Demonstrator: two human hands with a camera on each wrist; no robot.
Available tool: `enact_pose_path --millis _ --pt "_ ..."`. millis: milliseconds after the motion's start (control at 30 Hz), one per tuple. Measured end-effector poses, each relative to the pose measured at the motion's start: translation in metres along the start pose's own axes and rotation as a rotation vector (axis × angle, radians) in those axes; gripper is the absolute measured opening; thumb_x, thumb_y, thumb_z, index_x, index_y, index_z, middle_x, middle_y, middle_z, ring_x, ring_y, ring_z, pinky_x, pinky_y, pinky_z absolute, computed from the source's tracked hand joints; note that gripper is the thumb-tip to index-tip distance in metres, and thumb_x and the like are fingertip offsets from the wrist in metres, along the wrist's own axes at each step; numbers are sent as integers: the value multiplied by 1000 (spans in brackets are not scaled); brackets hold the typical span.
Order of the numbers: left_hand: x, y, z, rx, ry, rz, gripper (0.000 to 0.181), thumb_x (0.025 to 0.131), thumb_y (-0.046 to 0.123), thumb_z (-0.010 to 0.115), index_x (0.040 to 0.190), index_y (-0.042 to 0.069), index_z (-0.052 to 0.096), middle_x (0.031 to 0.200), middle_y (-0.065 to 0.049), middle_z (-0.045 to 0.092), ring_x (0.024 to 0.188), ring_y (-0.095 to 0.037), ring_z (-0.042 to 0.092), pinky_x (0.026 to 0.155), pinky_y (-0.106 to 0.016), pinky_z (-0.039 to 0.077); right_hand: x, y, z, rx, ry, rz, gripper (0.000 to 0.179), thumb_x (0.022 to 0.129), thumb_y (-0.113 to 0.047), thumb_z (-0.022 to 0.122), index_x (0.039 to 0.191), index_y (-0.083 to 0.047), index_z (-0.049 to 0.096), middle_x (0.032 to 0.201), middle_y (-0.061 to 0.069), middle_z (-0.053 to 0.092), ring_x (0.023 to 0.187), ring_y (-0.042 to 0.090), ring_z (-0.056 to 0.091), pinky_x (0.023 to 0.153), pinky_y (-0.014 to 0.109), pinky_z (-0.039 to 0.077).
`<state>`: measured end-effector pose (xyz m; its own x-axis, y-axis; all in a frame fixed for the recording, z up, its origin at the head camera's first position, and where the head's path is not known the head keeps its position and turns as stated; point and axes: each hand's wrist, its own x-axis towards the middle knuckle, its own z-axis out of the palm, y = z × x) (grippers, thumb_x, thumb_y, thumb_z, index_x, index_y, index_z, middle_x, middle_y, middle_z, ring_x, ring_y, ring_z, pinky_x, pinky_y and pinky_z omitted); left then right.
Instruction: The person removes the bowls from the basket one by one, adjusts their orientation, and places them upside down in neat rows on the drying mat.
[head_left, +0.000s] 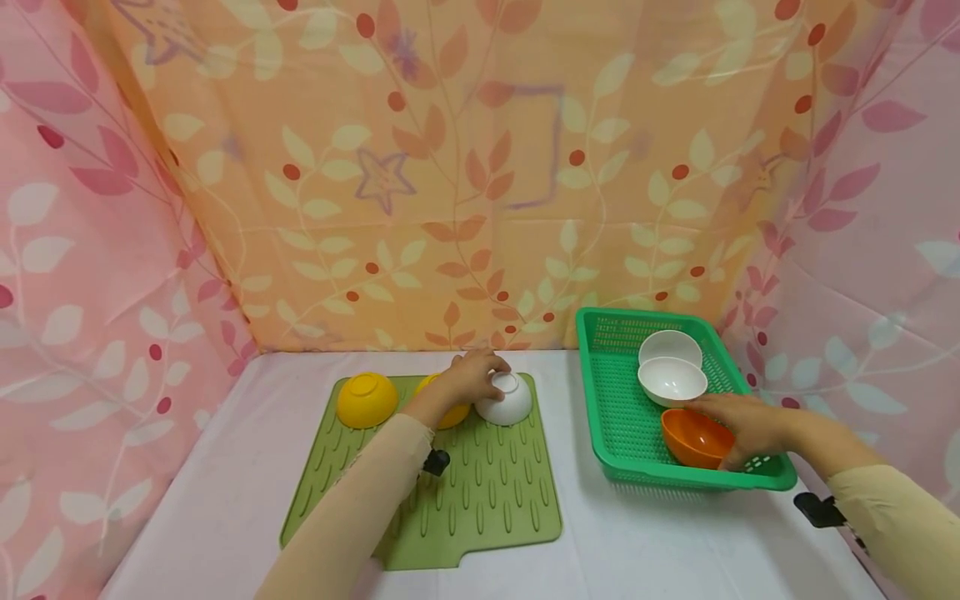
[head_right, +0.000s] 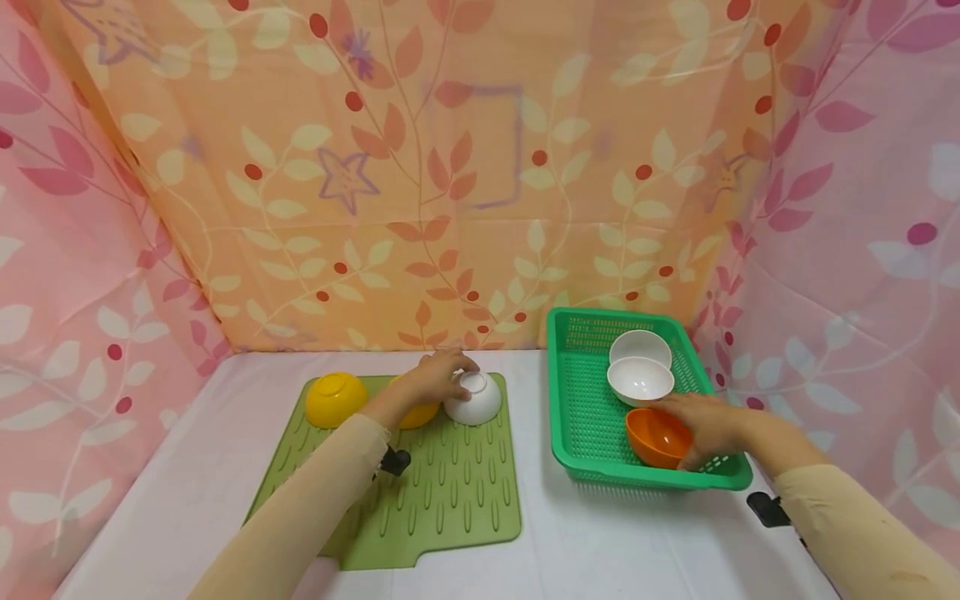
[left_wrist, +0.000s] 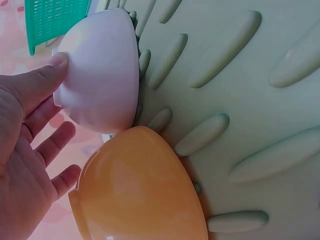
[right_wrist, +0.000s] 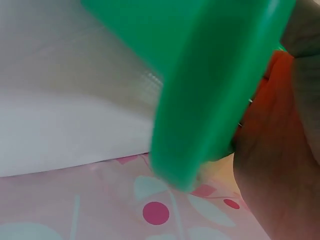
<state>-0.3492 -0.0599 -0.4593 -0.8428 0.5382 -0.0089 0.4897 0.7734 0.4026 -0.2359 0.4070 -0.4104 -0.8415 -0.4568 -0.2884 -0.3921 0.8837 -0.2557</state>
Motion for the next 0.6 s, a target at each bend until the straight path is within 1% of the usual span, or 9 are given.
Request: enact_pose_path --millis 100,233,367,433,533,600 --pt "-1 2 -1 -10 -2 13 47 88 30 82 132 20 68 131 -1 60 129 -26 50 103 -56 34 0 -2 0 -8 0 1 105 59 -41 97 148 -10 51 148 23 50 131 55 38 98 82 31" --pt "-3 3 -2 -23 -2 10 47 88 29 83 131 19 69 130 -1 60 128 -26 50 101 -56 34 1 -3 -2 3 -13 8 101 60 -41 96 146 -10 53 143 22 53 127 51 41 96 79 37" --pt "-2 2 -2 -13 2 -1 48 88 30 83 132 20 68 131 0 60 128 -25 50 101 -54 34 4 -4 -1 5 -7 16 99 59 -43 96 144 -10 55 140 19 55 125 49 44 93 75 44" --pt "-2 2 -2 -8 2 -4 48 88 30 83 132 20 68 131 0 60 129 -25 50 101 -54 34 4 -4 1 -2 8 20 97 60 -45 95 141 -10 57 137 17 57 123 46 45 91 71 48" --pt "-1 2 -2 -11 1 -7 47 88 30 83 131 20 68 131 0 60 130 -26 49 102 -55 34 3 -4 4 -35 47 8 90 62 -49 91 135 -8 60 131 14 61 120 44 48 90 68 49" --pt "-1 2 -1 -16 -1 -7 47 88 30 83 131 20 68 131 0 61 131 -26 49 103 -56 34 2 -4 7 -31 76 5 86 63 -51 89 133 -7 62 128 12 62 118 41 49 88 65 51"
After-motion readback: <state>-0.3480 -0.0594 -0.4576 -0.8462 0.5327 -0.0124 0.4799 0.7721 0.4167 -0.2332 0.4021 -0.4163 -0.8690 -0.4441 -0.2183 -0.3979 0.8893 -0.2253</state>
